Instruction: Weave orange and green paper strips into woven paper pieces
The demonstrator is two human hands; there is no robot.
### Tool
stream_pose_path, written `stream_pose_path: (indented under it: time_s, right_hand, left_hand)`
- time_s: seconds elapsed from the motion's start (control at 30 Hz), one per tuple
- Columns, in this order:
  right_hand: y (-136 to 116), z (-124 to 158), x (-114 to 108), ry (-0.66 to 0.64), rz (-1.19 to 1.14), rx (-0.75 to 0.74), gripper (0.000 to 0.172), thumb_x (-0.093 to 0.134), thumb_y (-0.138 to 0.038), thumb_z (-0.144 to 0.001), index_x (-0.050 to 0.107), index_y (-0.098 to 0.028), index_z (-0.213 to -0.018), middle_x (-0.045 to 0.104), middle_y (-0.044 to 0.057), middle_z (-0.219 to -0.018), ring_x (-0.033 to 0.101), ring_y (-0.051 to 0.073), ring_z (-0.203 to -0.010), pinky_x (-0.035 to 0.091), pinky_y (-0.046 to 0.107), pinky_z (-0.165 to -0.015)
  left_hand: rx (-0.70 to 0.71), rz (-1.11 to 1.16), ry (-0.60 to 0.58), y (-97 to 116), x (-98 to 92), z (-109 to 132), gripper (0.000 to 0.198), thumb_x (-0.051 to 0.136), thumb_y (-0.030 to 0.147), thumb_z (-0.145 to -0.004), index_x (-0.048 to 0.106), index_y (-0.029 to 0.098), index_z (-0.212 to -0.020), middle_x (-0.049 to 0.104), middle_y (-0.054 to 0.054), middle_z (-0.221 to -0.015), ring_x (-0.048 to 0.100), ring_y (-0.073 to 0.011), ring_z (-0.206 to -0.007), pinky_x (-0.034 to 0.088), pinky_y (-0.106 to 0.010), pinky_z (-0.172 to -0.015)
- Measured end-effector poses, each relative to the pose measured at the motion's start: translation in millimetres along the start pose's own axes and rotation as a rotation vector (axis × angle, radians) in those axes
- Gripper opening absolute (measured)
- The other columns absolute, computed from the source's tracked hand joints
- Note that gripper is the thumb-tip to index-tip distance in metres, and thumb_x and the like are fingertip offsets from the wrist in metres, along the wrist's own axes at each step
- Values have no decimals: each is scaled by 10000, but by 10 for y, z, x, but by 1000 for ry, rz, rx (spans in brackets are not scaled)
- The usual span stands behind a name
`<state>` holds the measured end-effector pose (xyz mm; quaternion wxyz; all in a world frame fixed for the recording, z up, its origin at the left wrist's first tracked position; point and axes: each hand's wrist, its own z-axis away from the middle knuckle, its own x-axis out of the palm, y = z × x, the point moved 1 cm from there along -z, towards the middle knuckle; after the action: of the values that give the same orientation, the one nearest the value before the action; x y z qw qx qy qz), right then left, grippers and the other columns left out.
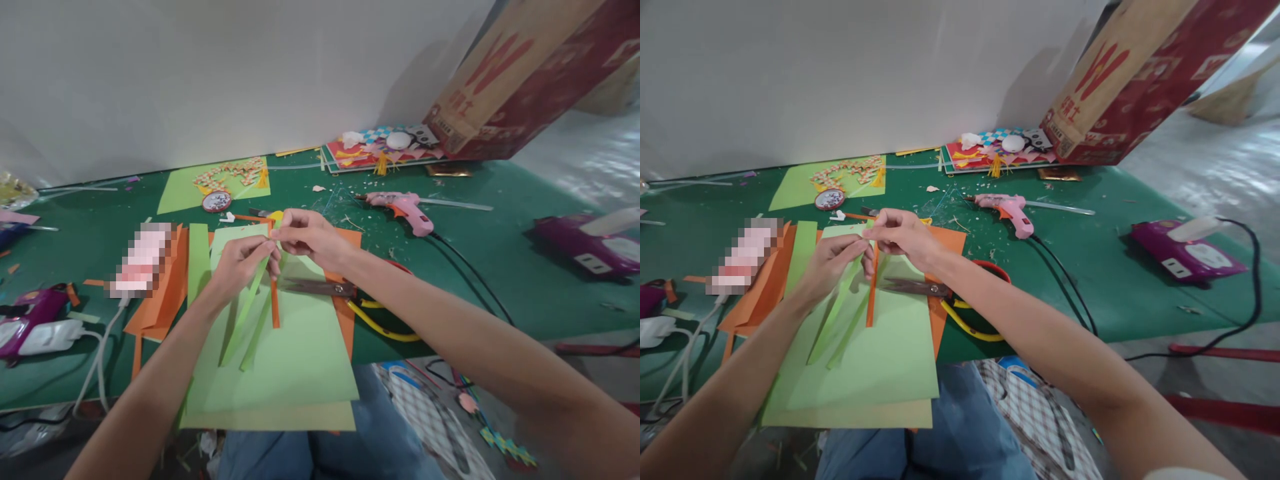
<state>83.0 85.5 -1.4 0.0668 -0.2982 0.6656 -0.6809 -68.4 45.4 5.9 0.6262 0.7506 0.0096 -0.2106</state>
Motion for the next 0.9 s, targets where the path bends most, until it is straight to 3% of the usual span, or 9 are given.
stream_pose_path:
  time_s: [0.23, 0.43, 0.63, 0.9]
  right_hand:
    - [-119, -56, -167, 186, -19, -64, 294, 704, -227, -663, 415, -198, -614, 405, -99, -491, 439, 44, -411, 183, 178, -362]
    - [-108, 9, -66, -95, 325, 20, 121, 640, -242, -742, 548, -166, -727, 515, -63, -523, 459, 46, -417, 230, 184, -378]
    - [-90, 30, -12, -103, 426, -37, 118, 566, -149, -770, 514, -160, -665, 494, -80, -488, 442, 32, -419, 293, 181, -425]
    - [-87, 44, -28, -131, 533, -89, 131, 506, -65, -701, 518, -161, -613, 453, -87, -433, 417, 34, -412, 309, 172, -430]
  left_hand:
    - [2, -31, -9, 8, 10, 14, 274, 516, 294, -849, 605, 152, -632, 632, -10, -534, 585, -122, -498, 453, -244, -561]
    - [44, 27, 20, -15, -9, -17, 289, 502, 281, -853, 579, 157, -604, 620, -5, -543, 577, -117, -496, 466, -243, -564]
    - [18, 13, -8, -29, -7, -20, 268, 493, 250, -846, 577, 161, -607, 618, 1, -539, 584, -119, -502, 470, -241, -560]
    - [-47, -16, -85, -15, 2, -18, 264, 492, 248, -815, 575, 165, -579, 597, 13, -478, 559, -111, -448, 445, -232, -524]
